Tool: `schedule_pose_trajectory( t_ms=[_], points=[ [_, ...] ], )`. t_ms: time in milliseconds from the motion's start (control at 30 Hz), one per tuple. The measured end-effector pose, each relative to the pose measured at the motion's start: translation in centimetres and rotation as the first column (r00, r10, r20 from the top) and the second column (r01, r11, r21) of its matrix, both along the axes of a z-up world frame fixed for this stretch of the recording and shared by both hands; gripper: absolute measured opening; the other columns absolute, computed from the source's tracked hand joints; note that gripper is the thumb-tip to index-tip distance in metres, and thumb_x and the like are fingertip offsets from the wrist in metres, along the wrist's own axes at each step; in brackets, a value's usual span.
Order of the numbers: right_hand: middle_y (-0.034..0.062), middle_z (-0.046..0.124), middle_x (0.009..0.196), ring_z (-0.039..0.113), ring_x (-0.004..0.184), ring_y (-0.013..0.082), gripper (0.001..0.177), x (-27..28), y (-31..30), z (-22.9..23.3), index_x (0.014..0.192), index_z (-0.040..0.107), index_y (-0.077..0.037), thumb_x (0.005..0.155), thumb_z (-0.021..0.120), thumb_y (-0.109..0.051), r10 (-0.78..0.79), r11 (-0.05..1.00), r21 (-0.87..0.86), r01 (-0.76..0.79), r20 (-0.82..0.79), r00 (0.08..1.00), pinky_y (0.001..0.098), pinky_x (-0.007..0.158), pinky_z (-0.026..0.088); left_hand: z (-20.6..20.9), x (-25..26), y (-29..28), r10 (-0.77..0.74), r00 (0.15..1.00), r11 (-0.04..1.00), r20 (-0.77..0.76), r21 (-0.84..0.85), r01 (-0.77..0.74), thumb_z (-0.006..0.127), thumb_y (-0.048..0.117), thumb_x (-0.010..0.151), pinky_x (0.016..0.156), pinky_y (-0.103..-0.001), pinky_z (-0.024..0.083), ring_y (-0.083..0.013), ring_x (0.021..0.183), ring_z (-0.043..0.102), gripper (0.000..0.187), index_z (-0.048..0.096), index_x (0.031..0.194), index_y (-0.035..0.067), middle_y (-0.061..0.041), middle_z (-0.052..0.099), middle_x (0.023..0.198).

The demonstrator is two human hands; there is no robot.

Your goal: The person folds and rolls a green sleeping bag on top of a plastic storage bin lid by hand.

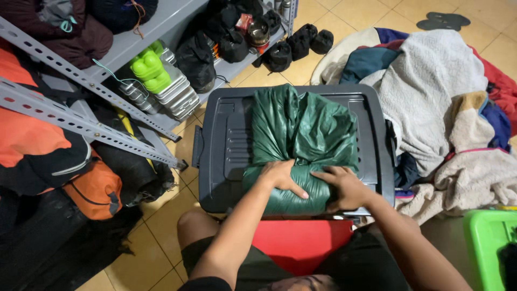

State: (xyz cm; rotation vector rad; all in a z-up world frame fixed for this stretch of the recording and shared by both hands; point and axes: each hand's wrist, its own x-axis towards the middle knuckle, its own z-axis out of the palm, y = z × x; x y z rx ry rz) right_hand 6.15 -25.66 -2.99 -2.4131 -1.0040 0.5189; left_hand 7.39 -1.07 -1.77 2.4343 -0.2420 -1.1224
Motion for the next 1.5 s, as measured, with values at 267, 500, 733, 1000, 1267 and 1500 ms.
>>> schedule_pose_trajectory(
  t_ms=[267, 500, 733, 1000, 1267, 1500],
  points=[
    [0.0319, 0.035, 0.135, 0.031, 0.133, 0.0459, 0.081, 7.8, 3.1, -5.3, 0.14, 0.039, 0.002, 0.075, 0.081, -0.023, -0.769, 0.421, 0.512, 0.749, -0.237, 0.594, 0.0532, 0.113, 0.021, 0.6, -0.5, 0.7, -0.051, 0.998, 0.998, 0.031, -0.02, 0.052, 0.064, 0.084, 0.037, 0.114, -0.041, 0.032, -0.0221, 0.136, 0.039, 0.132, 0.035, 0.144, 0.012, -0.005, 0.044, 0.145],
    [-0.0001, 0.018, 0.158, 0.006, 0.145, 0.0397, 0.062, 8.6, 12.0, -9.6, 0.146, 0.023, -0.048, 0.088, 0.035, -0.068, -0.296, 0.848, -0.45, 0.278, 0.033, 0.955, 0.0699, 0.107, 0.011, 0.9, -0.8, 0.9, 0.013, 0.998, 0.999, 0.059, -0.049, -0.01, 0.068, 0.077, 0.041, 0.107, -0.043, 0.04, -0.0282, 0.126, 0.05, 0.113, 0.049, 0.127, 0.007, -0.014, 0.057, 0.13],
    [0.0014, 0.003, 0.16, -0.003, 0.142, 0.0475, 0.056, 9.5, 12.3, -11.9, 0.144, 0.03, -0.044, 0.09, 0.03, -0.057, -0.185, 0.714, -0.689, 0.127, -0.01, 0.983, 0.072, 0.104, 0.009, 5.9, -0.6, 1.2, 0.142, 0.987, 0.986, -0.077, -0.075, -0.148, 0.074, 0.067, 0.042, 0.112, -0.05, 0.032, -0.0391, 0.133, 0.039, 0.144, -0.004, 0.15, 0.012, -0.027, 0.043, 0.139],
    [0.0131, 0.04, 0.134, 0.033, 0.124, 0.0404, 0.052, 11.2, 9.4, -7.2, 0.129, 0.053, -0.025, 0.081, 0.058, -0.044, -0.114, 0.948, -0.315, 0.039, -0.224, 0.968, 0.0602, 0.1, 0.026, -0.1, 2.6, 1.1, 0.023, 0.99, 1.0, -0.14, 0.01, -0.022, 0.071, 0.076, 0.034, 0.115, -0.047, 0.025, -0.0277, 0.14, 0.031, 0.128, 0.042, 0.141, 0.013, -0.011, 0.038, 0.148],
    [0.012, 0.021, 0.157, 0.009, 0.143, 0.0459, 0.075, 12.5, 16.8, 2.2, 0.141, 0.04, -0.04, 0.076, 0.046, -0.076, -0.013, 0.976, -0.169, 0.14, 0.592, 0.806, 0.0722, 0.105, 0.004, -0.2, 3.1, 0.7, 0.026, 0.986, 0.998, -0.165, 0.054, -0.017, 0.073, 0.074, 0.032, 0.114, -0.048, 0.025, -0.0266, 0.141, 0.029, 0.126, 0.044, 0.141, 0.016, -0.01, 0.036, 0.149],
    [0.005, 0.005, 0.161, 0.001, 0.145, 0.0436, 0.097, 13.2, 14.3, -2.1, 0.147, 0.021, -0.047, 0.063, 0.039, -0.093, -0.131, 0.749, -0.6, 0.281, 0.282, 0.951, 0.0792, 0.098, 0.01, 0.7, 3.8, 1.2, 0.003, 0.978, 1.0, -0.21, -0.004, -0.004, 0.071, 0.074, 0.03, 0.115, -0.049, 0.025, -0.0298, 0.141, 0.028, 0.13, 0.043, 0.14, 0.01, -0.014, 0.034, 0.15]
  ],
)
